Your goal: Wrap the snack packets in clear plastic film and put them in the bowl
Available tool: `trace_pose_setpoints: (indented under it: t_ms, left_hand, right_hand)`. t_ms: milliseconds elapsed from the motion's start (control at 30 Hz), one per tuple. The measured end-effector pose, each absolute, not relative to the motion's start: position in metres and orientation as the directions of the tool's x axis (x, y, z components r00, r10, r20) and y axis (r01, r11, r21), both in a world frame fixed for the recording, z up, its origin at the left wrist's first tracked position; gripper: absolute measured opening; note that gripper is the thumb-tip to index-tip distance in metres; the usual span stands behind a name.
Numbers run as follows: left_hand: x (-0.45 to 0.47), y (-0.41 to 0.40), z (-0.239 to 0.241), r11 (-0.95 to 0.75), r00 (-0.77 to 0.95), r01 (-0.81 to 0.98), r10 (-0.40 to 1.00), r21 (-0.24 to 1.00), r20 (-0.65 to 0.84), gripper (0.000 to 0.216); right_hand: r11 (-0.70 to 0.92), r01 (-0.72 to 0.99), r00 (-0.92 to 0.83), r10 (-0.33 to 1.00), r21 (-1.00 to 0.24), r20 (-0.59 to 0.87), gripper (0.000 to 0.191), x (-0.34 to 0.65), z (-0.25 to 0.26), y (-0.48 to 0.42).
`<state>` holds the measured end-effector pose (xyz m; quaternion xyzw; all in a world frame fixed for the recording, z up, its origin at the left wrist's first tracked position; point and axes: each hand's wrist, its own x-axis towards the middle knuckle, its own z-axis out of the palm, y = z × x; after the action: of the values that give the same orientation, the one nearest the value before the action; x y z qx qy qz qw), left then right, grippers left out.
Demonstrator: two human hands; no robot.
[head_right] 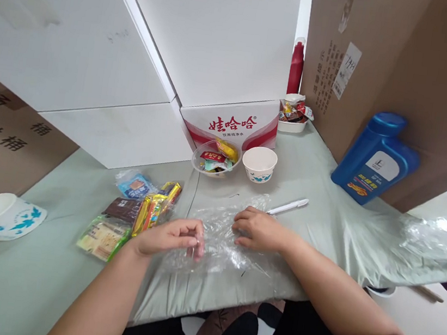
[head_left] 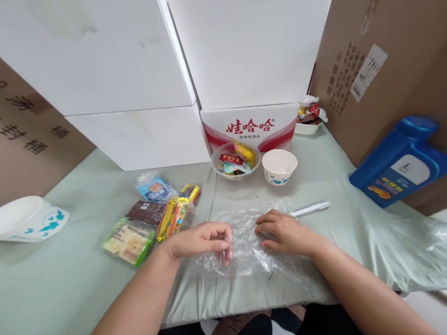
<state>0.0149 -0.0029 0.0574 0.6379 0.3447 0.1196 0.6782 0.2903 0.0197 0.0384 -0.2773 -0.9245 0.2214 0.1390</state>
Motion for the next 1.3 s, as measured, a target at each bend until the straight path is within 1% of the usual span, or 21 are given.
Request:
trace_pose_setpoints:
  t_ms: [33,67,133,200,267,300,333,367,400,433,467,533,567,667,733,800,867,967,1133,1233,1300]
  left_hand:
    - [0.012,0.001,0.055,0.157,0.683,0.268,0.665,0.951,-0.302,0.035]
    - [0.011,0.005,0.051,0.139,0.619,0.277,0.731,0.951,-0.287,0.036]
    - [0.01,0.012,0.04,0.108,0.501,0.335,0.821,0.936,-0.274,0.038]
    - [0.01,0.018,0.03,0.102,0.442,0.389,0.851,0.915,-0.283,0.038]
    - [0.012,0.02,0.024,0.098,0.432,0.415,0.853,0.904,-0.291,0.035]
    - [0.012,0.019,0.023,0.094,0.432,0.421,0.854,0.902,-0.291,0.034]
    - [0.013,0.019,0.023,0.09,0.43,0.427,0.855,0.9,-0.289,0.032]
    - [0.013,0.018,0.024,0.086,0.428,0.433,0.857,0.898,-0.288,0.031]
    - [0.013,0.017,0.025,0.082,0.424,0.437,0.859,0.896,-0.286,0.029]
    - [0.013,0.017,0.026,0.08,0.42,0.438,0.862,0.895,-0.283,0.029]
    - [0.013,0.016,0.027,0.078,0.418,0.436,0.865,0.897,-0.278,0.029]
    - [0.013,0.016,0.028,0.073,0.413,0.421,0.872,0.904,-0.263,0.03]
    - [0.012,0.016,0.029,0.071,0.41,0.409,0.876,0.91,-0.252,0.03]
    - [0.011,0.016,0.032,0.068,0.392,0.368,0.893,0.927,-0.221,0.033]
    - [0.01,0.016,0.034,0.074,0.375,0.355,0.902,0.932,-0.214,0.035]
    - [0.008,0.017,0.035,0.083,0.358,0.356,0.908,0.931,-0.218,0.037]
    - [0.007,0.018,0.034,0.095,0.337,0.361,0.914,0.928,-0.225,0.04]
    - [0.006,0.019,0.03,0.113,0.299,0.361,0.926,0.926,-0.229,0.042]
    - [0.007,0.021,0.024,0.158,0.23,0.322,0.944,0.933,-0.239,0.042]
    - [0.007,0.022,0.023,0.171,0.187,0.323,0.953,0.931,-0.24,0.04]
    - [0.007,0.022,0.023,0.151,0.172,0.378,0.958,0.913,-0.23,0.034]
  right_hand:
    - [0.739,0.445,-0.801,0.581,-0.506,0.145,0.03,0.291,0.038,0.02]
    - [0.716,0.468,-0.769,0.619,-0.518,0.161,0.03,0.293,0.038,0.021]
    - [0.602,0.607,-0.625,0.765,-0.518,0.157,0.031,0.303,0.038,0.03]
    - [0.375,0.803,-0.392,0.918,-0.464,0.063,0.032,0.317,0.039,0.042]
    - [0.122,0.931,-0.15,0.987,-0.345,-0.056,0.032,0.332,0.041,0.052]
    - [0.038,0.956,-0.061,0.996,-0.29,-0.072,0.031,0.338,0.042,0.056]
    - [-0.006,0.964,-0.008,0.999,-0.266,-0.049,0.032,0.343,0.043,0.059]
    - [-0.013,0.959,0.014,1.0,-0.284,0.0,0.034,0.346,0.043,0.061]
    - [0.002,0.938,0.017,0.999,-0.348,0.051,0.038,0.348,0.042,0.061]
    - [0.027,0.896,0.008,0.997,-0.443,0.077,0.043,0.349,0.041,0.061]
    - [0.048,0.835,-0.016,0.998,-0.548,0.064,0.048,0.349,0.04,0.061]
    - [0.05,0.697,-0.128,0.99,-0.715,-0.056,0.055,0.349,0.037,0.06]
    - [0.047,0.65,-0.211,0.97,-0.758,-0.121,0.054,0.35,0.037,0.06]
    - [0.111,0.616,-0.433,0.875,-0.78,-0.218,0.048,0.352,0.043,0.057]
    - [0.159,0.613,-0.514,0.824,-0.774,-0.237,0.049,0.354,0.05,0.055]
    - [0.175,0.617,-0.545,0.798,-0.767,-0.256,0.053,0.355,0.053,0.053]
    - [0.168,0.643,-0.502,0.829,-0.747,-0.245,0.057,0.354,0.051,0.054]
    - [0.137,0.677,-0.372,0.912,-0.723,-0.175,0.06,0.35,0.042,0.055]
    - [0.076,0.573,-0.332,0.932,-0.816,-0.147,0.063,0.341,0.034,0.055]
    - [0.125,0.513,-0.281,0.959,-0.849,-0.028,0.049,0.331,0.03,0.053]
    - [0.206,0.54,-0.251,0.965,-0.816,0.077,0.039,0.324,0.025,0.052]
